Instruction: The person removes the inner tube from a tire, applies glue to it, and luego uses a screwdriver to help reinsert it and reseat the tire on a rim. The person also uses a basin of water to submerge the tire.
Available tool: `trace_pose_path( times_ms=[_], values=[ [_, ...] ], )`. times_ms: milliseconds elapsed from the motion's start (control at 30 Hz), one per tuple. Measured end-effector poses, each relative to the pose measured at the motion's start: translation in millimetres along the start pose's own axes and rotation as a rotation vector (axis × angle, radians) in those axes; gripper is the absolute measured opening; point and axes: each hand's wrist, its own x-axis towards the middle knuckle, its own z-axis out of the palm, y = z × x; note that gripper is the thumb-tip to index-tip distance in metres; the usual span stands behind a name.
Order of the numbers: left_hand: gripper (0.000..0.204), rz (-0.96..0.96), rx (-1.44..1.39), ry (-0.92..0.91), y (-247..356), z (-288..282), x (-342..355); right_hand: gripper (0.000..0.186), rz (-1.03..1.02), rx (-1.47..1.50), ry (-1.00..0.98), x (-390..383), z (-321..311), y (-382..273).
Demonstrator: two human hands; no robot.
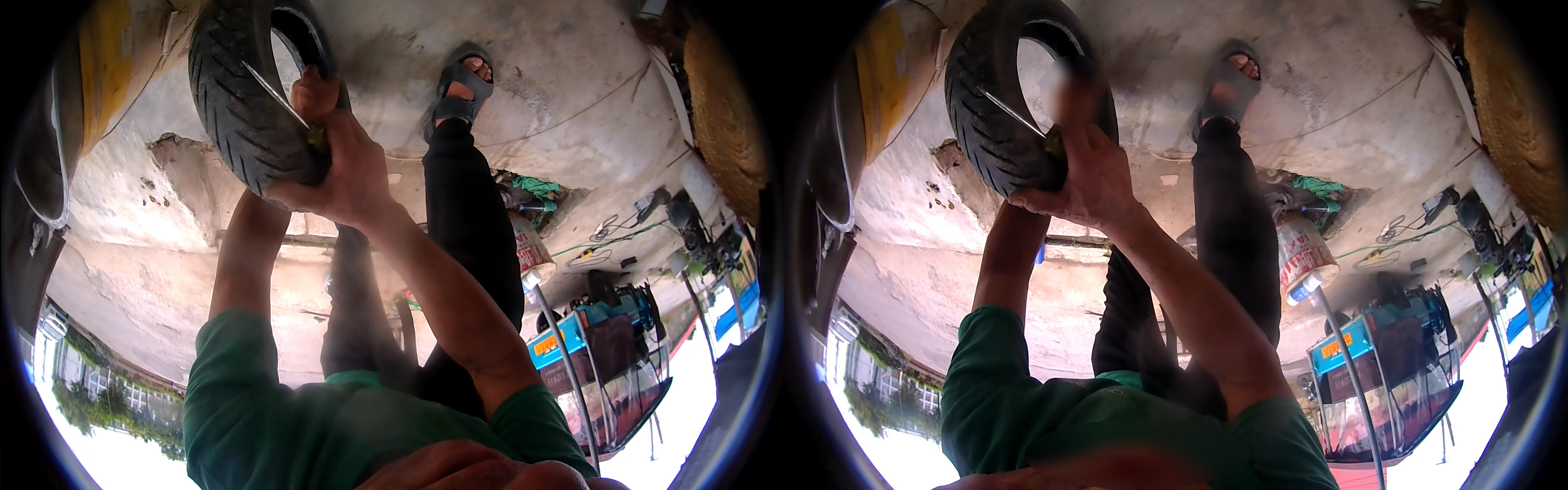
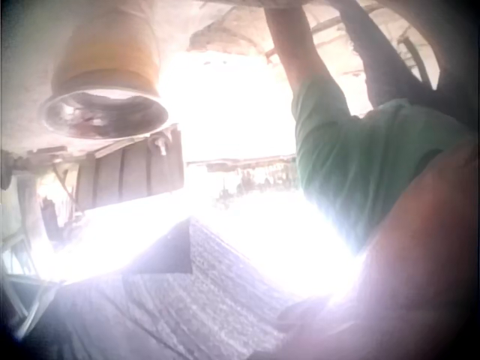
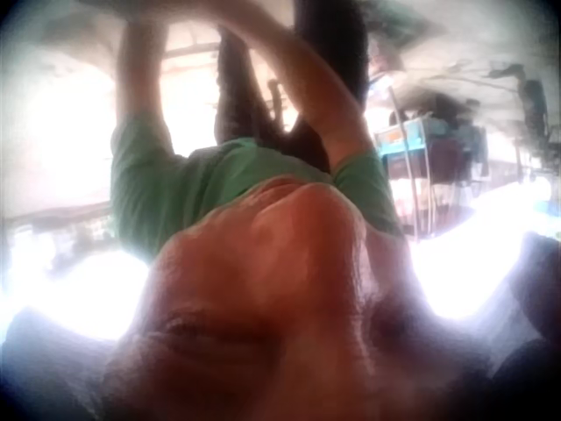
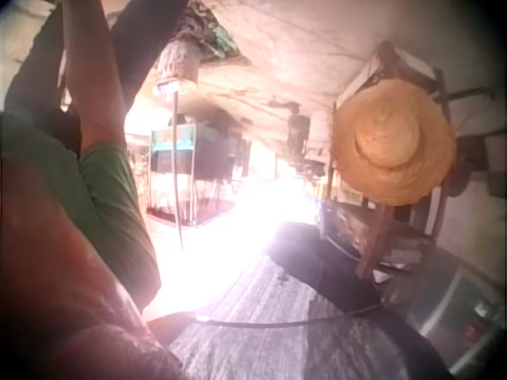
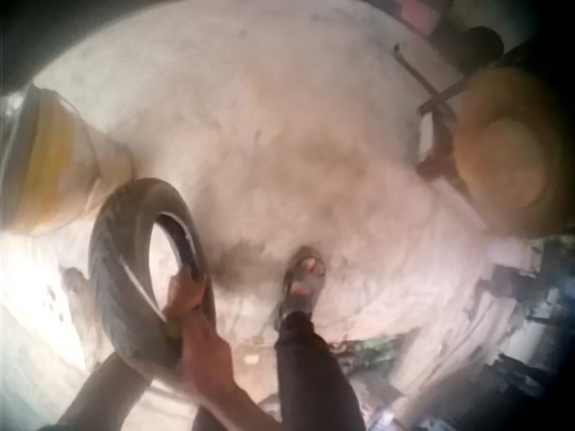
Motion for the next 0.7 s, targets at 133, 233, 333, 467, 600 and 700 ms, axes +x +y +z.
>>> trace_pose_path(
  times_ms=[133, 233, 333, 467, 600, 700],
  values=[
    [0.037, 0.000, -0.173, -0.202, -9, -32, -4, 0.076, -0.021, -0.061, -0.007, -7, 10, -2],
    [0.031, -0.190, -0.654, -0.377, -10, -63, -26, 0.075, -0.070, -0.036, 0.044, -4, 11, -5],
    [0.028, -0.169, -0.953, -0.329, -25, -86, -56, 0.072, -0.124, -0.006, 0.074, 2, 5, -6],
    [0.024, -0.109, -1.192, -0.283, -39, -117, -85, 0.071, -0.043, -0.041, -0.012, 2, -10, 1],
    [0.020, -0.059, -1.337, -0.337, -42, -149, -106, 0.067, 0.017, 0.130, -0.059, 8, -27, 19],
    [0.020, -0.086, -1.398, -0.483, -36, -170, -112, 0.066, 0.041, 0.308, -0.026, 6, -36, 12]
  ],
)
